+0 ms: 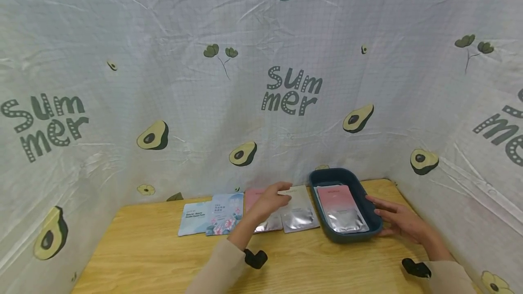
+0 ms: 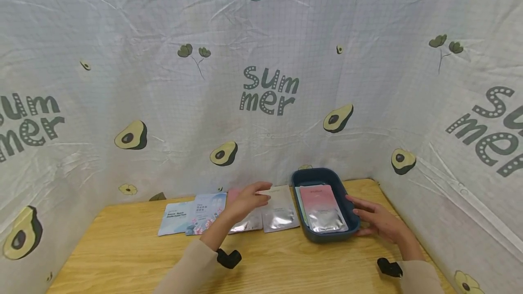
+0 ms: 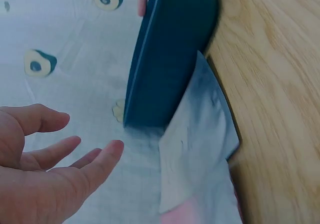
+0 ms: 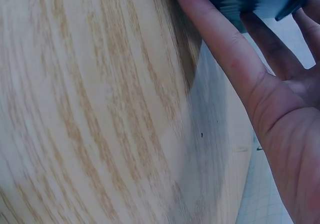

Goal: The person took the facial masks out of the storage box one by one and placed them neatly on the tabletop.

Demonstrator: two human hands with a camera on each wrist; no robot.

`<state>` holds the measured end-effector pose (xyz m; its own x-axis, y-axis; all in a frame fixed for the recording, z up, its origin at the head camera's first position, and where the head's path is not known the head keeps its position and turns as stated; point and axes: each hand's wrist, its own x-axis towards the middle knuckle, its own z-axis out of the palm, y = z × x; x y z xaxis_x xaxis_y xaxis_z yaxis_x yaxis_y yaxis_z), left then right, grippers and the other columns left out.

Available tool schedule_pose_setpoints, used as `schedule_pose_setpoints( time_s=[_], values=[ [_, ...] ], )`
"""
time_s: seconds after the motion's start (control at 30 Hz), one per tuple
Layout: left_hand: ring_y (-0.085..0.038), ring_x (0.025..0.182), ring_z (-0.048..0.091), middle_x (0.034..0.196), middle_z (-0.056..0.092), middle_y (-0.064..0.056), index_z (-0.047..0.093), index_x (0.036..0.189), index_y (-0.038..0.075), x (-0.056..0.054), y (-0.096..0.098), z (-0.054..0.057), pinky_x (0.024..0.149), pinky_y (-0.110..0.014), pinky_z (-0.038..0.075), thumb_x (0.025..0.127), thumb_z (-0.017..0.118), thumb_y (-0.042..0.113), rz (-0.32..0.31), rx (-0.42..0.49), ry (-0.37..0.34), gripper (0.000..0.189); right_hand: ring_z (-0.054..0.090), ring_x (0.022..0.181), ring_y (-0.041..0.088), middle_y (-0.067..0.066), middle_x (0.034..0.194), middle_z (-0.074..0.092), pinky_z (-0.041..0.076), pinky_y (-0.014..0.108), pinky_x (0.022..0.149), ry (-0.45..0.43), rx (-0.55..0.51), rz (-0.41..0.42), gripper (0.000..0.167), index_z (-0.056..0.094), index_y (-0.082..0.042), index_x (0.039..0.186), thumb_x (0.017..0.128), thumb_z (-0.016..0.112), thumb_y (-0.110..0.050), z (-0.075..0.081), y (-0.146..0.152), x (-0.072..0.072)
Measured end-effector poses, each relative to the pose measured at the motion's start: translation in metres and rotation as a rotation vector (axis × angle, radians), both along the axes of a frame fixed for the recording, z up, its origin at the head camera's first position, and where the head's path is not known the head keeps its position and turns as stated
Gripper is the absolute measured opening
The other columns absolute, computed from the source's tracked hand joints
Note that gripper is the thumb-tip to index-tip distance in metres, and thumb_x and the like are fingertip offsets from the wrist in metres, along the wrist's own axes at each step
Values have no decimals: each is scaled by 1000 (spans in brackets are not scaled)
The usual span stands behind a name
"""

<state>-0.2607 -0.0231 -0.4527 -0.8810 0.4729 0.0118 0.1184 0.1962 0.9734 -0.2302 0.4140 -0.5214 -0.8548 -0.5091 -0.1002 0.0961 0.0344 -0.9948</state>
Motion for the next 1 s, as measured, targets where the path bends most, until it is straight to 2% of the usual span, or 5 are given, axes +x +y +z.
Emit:
schedule_pose_setpoints(
  time_s=[0.3,0.43,0.67,0.8,1.0],
  values=[
    [-32,126,58,149,51,-14,52,146,6,8,34,23,103,-49,48,102,58,11,-48,-27,34,45,56,129,16,-18,150,36,50,60,93,-14,-3,9,57,13,-9,163,112,38,-11,0,-3,1],
    [-32,128,56,149,52,-13,53,146,6,7,50,25,102,-46,50,102,57,10,-75,-30,37,45,54,131,13,-14,152,33,50,61,94,-17,-1,6,58,12,-9,163,112,38,-11,0,-3,1],
    [-30,129,55,149,51,-12,50,148,3,4,74,24,99,-39,52,103,57,11,-137,-54,56,46,53,131,10,-19,149,36,50,61,94,-28,-20,9,58,13,-10,163,112,38,-11,-1,-3,2],
    [-30,132,54,147,53,-12,52,146,3,1,88,24,100,-39,52,102,59,12,-114,-59,45,45,54,130,11,-19,148,37,50,61,94,-27,-23,6,58,13,-10,163,111,39,-11,-2,-3,1],
    [-34,134,52,145,54,-18,53,143,-1,-5,117,18,104,-42,50,99,66,13,-2,-22,-17,49,54,130,10,-24,145,40,50,61,94,-31,-32,7,58,14,-11,163,111,39,-11,-3,-1,1]
  ],
)
